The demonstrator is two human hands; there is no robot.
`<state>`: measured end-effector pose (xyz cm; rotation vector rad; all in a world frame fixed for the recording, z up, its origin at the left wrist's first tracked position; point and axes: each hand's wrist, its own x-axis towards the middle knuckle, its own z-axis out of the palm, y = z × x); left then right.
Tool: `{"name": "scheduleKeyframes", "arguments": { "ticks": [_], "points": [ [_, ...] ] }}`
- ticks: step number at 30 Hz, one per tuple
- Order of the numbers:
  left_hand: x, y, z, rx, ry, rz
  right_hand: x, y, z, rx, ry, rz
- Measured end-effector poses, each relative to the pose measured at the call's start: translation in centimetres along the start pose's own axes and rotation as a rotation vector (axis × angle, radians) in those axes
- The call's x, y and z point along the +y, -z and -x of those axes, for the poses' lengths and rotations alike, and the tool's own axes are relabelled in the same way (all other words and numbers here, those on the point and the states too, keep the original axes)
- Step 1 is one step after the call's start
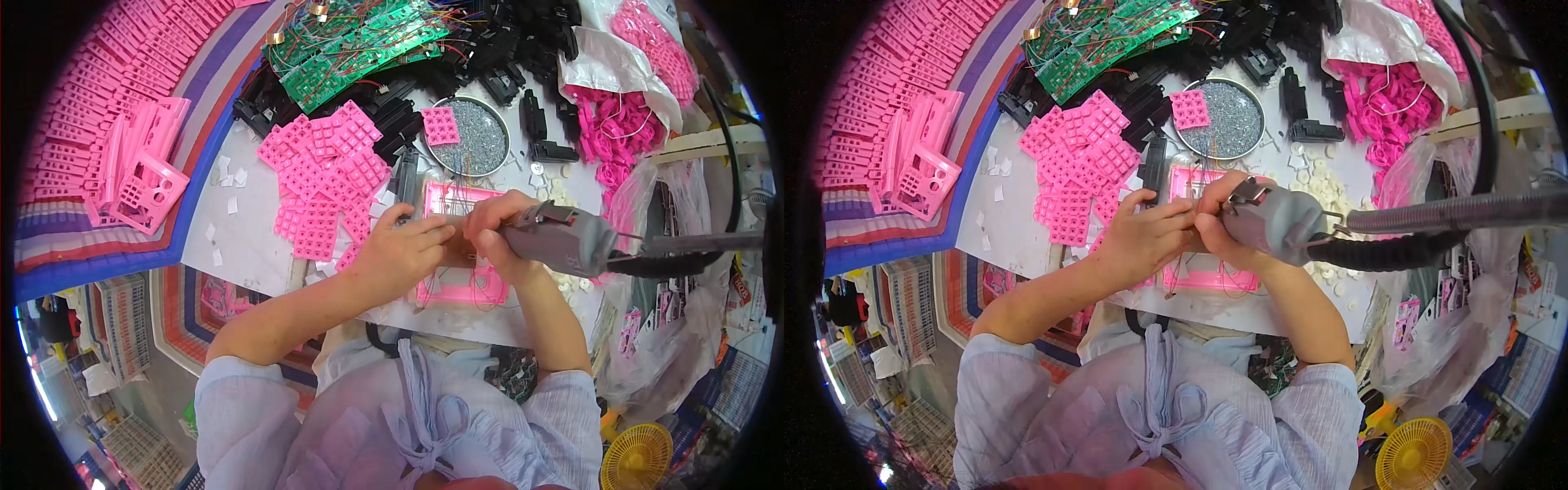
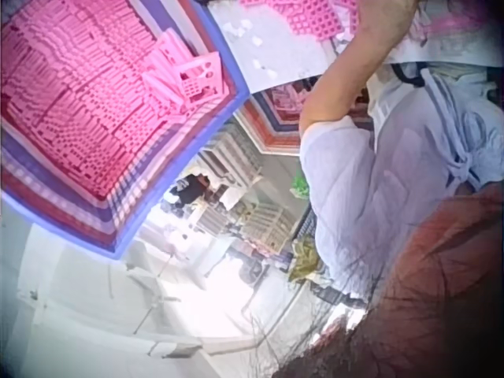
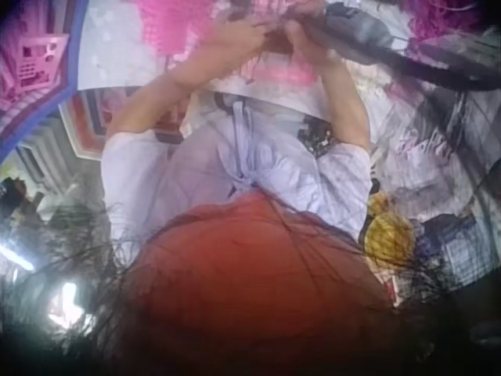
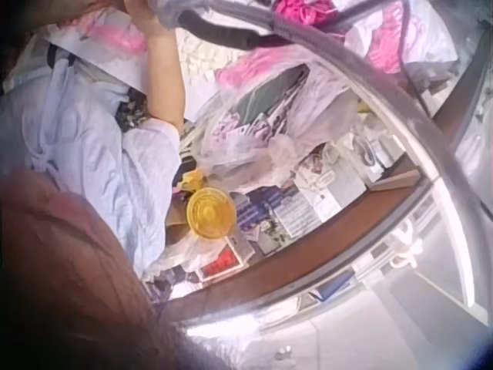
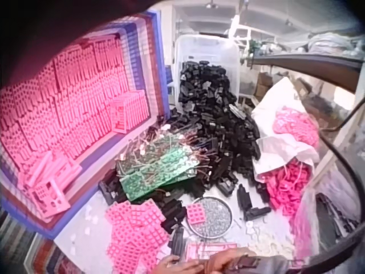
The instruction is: The recorder is assembling pink toy piggy banks by installing internal components and using an electric screwdriver to secure the casing.
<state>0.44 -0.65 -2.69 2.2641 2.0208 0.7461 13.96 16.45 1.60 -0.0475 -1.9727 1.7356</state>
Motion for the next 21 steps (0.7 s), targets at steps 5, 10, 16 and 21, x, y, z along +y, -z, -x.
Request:
{"name": "scheduleKeyframes", "arguments": {
  "ticks": [5,10,16,21],
  "points": [
    [0.0,0.8,-0.7,-0.016,-0.069,-0.027,-0.8,0.8,-0.4,0.071,-0.130,-0.163],
    [-3.3,3.9,-8.9,-0.265,0.061,0.146,-5.5,3.2,-2.6,0.084,0.152,-0.418],
    [-9.9,-2.8,-16.8,-0.138,-0.012,-0.298,-5.5,3.2,-1.7,0.075,0.132,-0.368],
    [-9.4,-2.6,-17.5,-0.011,0.066,-0.290,-4.8,3.2,0.2,0.118,0.113,-0.377]
  ]
}}
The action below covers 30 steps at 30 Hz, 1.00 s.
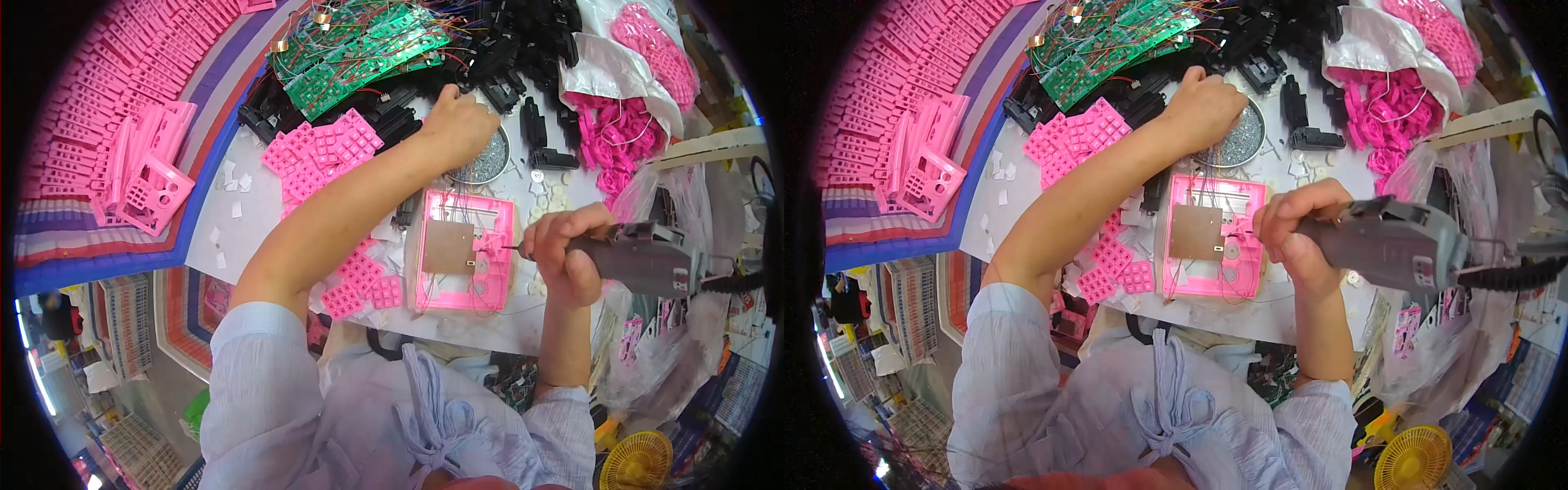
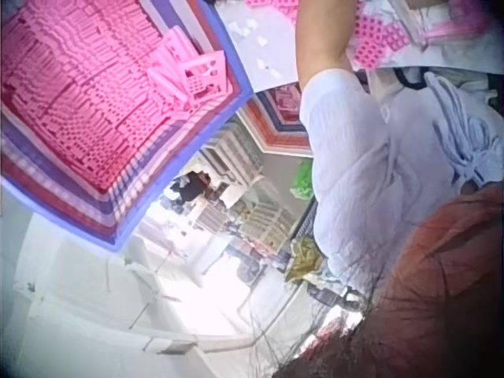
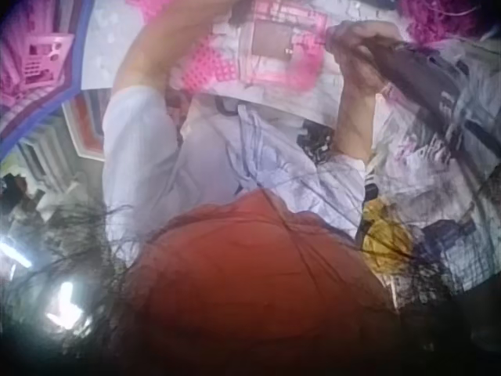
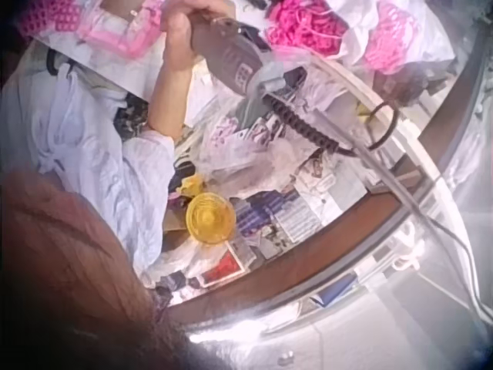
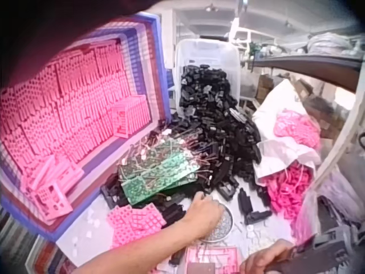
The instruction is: The recorder is assembling pink toy piggy banks by installing internal components and using an electric screwdriver to secure the casing.
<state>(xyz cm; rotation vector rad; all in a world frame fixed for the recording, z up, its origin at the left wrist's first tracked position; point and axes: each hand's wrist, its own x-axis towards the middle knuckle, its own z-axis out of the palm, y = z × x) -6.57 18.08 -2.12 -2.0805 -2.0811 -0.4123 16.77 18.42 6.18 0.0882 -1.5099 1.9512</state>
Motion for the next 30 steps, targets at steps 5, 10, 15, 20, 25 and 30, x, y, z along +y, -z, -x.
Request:
{"name": "scheduleKeyframes", "arguments": {
  "ticks": [5,10,15,20,25,30],
  "points": [
    [-0.5,-0.4,-0.7,-0.025,0.071,-0.053,0.7,-1.1,-0.4,0.008,-0.016,-0.004],
    [-1.3,1.5,-0.5,-0.047,0.107,-0.010,0.6,-2.1,-0.4,-0.003,-0.033,0.004],
    [3.0,6.6,5.8,0.204,-0.020,0.342,-0.3,-2.1,0.6,0.055,-0.014,-0.024],
    [8.0,7.3,15.4,0.101,-0.041,0.493,-1.1,-4.6,0.8,0.002,-0.032,-0.155],
    [9.6,6.9,18.0,0.090,0.082,0.802,-1.5,-5.3,1.1,-0.071,-0.078,-0.238],
    [9.5,7.7,17.8,0.117,0.085,0.826,-1.3,-5.5,1.0,-0.082,-0.101,-0.225]
  ]
}}
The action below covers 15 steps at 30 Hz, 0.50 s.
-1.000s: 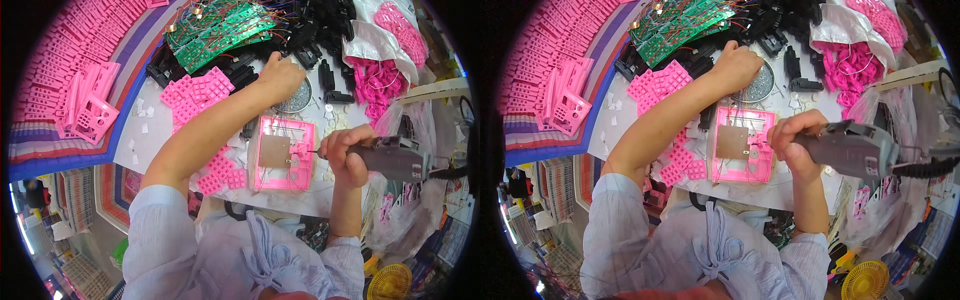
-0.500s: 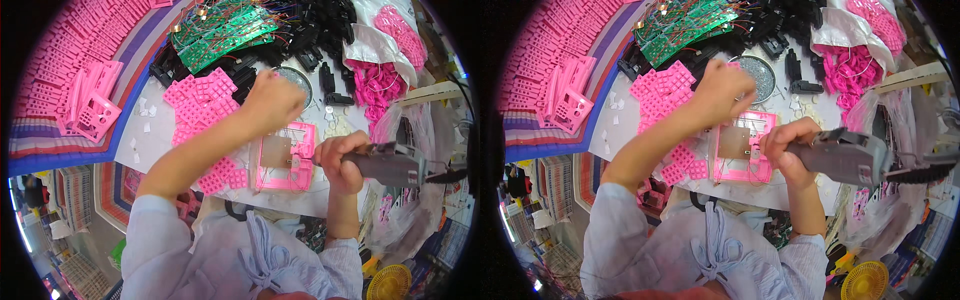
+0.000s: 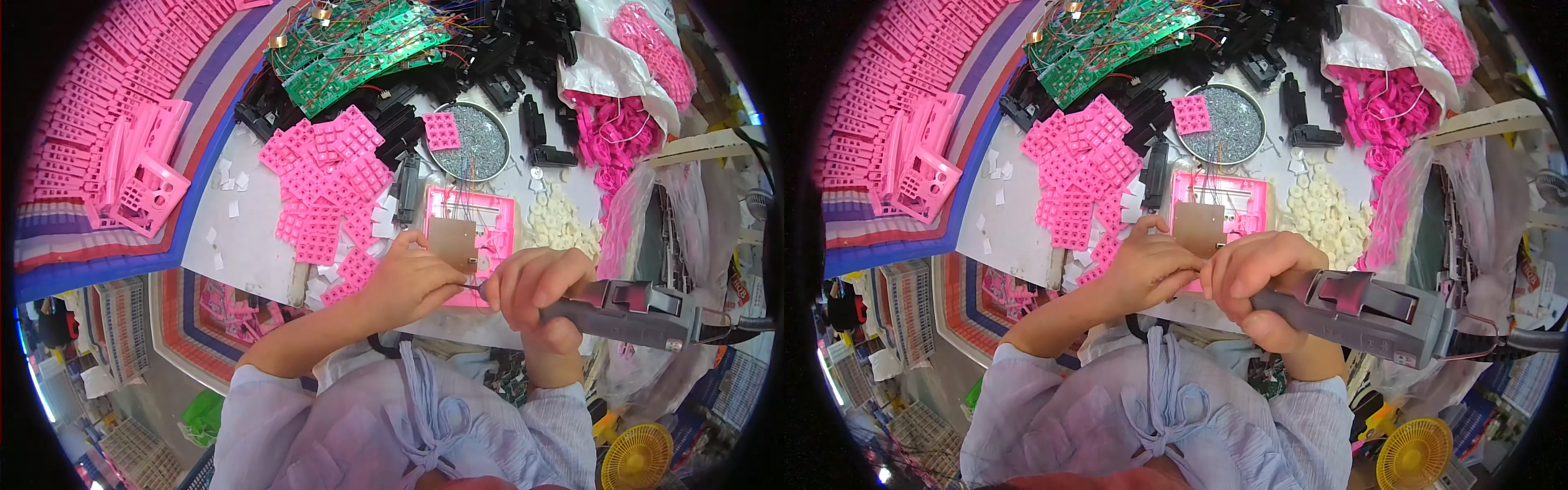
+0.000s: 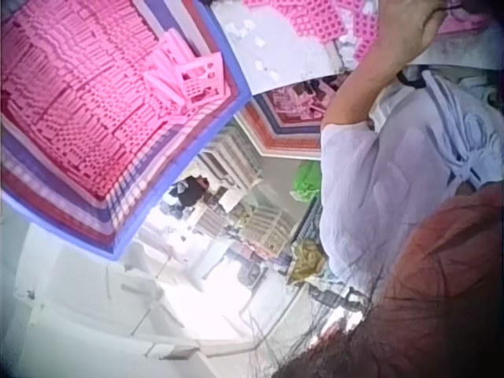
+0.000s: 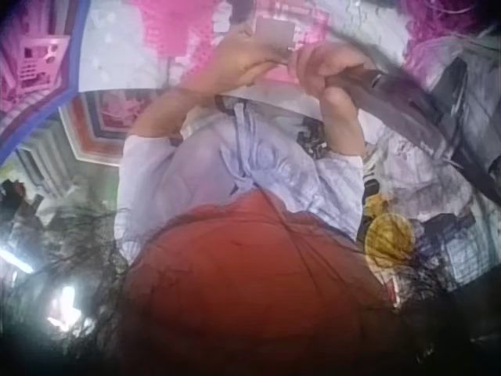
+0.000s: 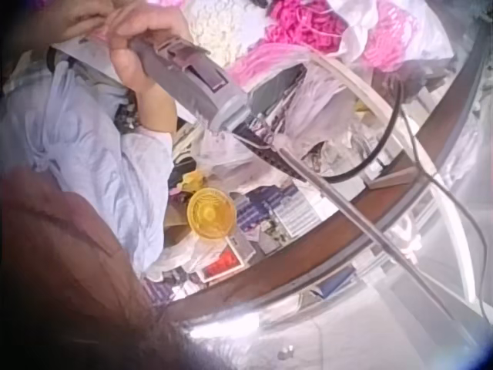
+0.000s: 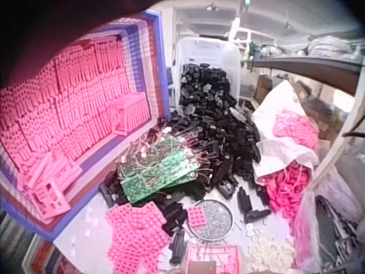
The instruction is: The recorder is assembling pink toy piggy banks by installing internal components and using an electric screwdriver to secure the casing.
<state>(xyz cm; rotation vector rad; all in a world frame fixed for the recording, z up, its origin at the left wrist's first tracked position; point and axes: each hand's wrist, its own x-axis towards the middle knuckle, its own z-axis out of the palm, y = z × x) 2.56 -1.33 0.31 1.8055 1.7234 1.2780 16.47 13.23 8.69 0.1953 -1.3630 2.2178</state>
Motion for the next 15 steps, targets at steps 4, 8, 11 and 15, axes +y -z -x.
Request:
{"name": "scheduleKeyframes", "arguments": {
  "ticks": [4,8,11,15],
  "points": [
    [-0.1,0.2,-0.4,0.018,-0.046,-0.022,0.4,0.4,0.2,-0.010,-0.010,0.006],
    [-0.4,0.9,-2.5,-0.158,-0.114,-0.134,-0.1,0.9,0.7,0.024,-0.003,-0.003],
    [-3.3,3.2,-9.2,-0.229,-0.071,-0.124,-0.6,1.2,0.5,0.104,0.060,0.058],
    [-10.9,1.5,-16.0,-0.027,-0.125,-0.697,1.0,1.0,-0.1,0.139,0.054,0.085]
  ]
}}
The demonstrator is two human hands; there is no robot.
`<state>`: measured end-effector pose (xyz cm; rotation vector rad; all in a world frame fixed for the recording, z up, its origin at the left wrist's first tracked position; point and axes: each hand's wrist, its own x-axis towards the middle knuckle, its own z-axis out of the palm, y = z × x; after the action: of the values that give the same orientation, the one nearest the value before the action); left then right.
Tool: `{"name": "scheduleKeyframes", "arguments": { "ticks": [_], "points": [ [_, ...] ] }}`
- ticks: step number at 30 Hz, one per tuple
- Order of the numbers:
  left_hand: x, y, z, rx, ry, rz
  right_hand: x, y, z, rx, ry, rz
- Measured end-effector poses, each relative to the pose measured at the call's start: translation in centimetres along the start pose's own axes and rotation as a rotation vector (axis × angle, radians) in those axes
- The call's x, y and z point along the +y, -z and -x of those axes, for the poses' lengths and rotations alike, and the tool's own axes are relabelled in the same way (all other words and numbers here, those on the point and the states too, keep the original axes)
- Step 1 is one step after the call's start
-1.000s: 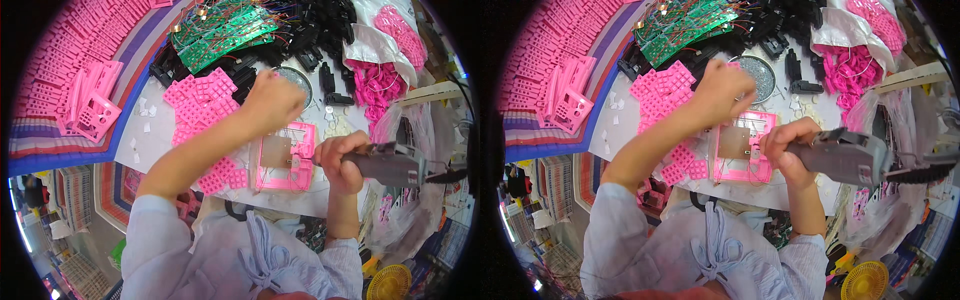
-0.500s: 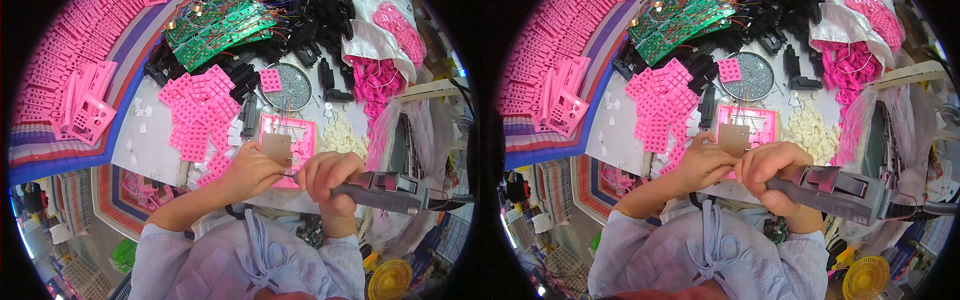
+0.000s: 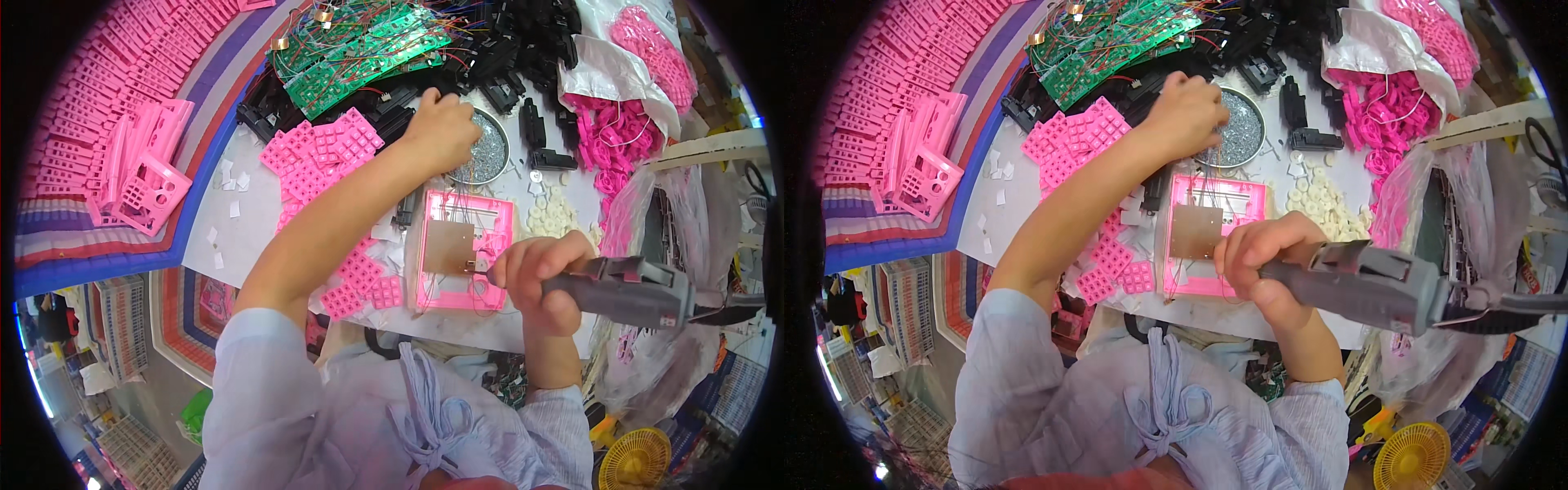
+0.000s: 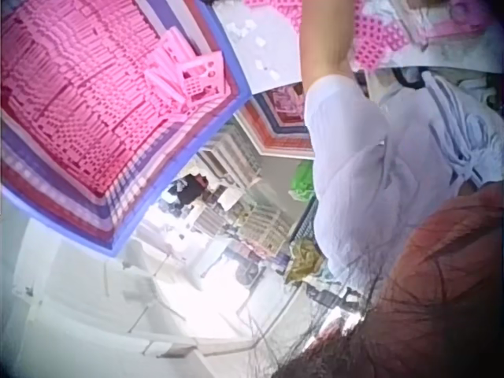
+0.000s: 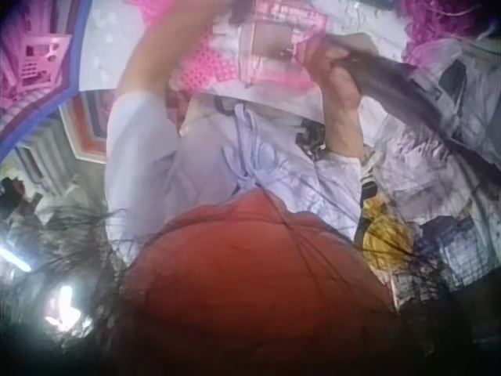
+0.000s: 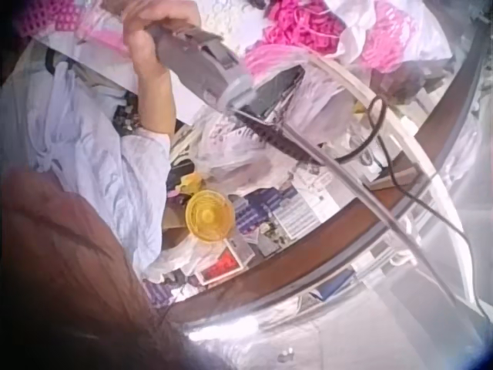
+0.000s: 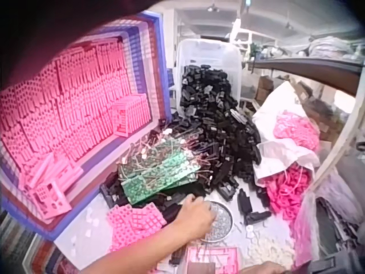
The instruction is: The recorder is assembling pink toy piggy banks by installing internal components and using an electric screwdriver to secure the casing.
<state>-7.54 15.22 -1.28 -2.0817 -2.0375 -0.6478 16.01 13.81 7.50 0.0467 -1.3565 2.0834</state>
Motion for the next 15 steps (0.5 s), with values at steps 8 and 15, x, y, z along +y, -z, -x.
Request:
{"name": "scheduleKeyframes", "arguments": {
  "ticks": [8,15],
  "points": [
    [0.0,-2.9,-0.4,-0.005,0.015,-0.103,2.5,0.7,1.6,-0.088,-0.102,-0.075],
    [-0.3,-0.7,-0.4,-0.070,0.129,-0.145,4.3,0.7,2.0,-0.105,-0.142,0.009]
  ]
}}
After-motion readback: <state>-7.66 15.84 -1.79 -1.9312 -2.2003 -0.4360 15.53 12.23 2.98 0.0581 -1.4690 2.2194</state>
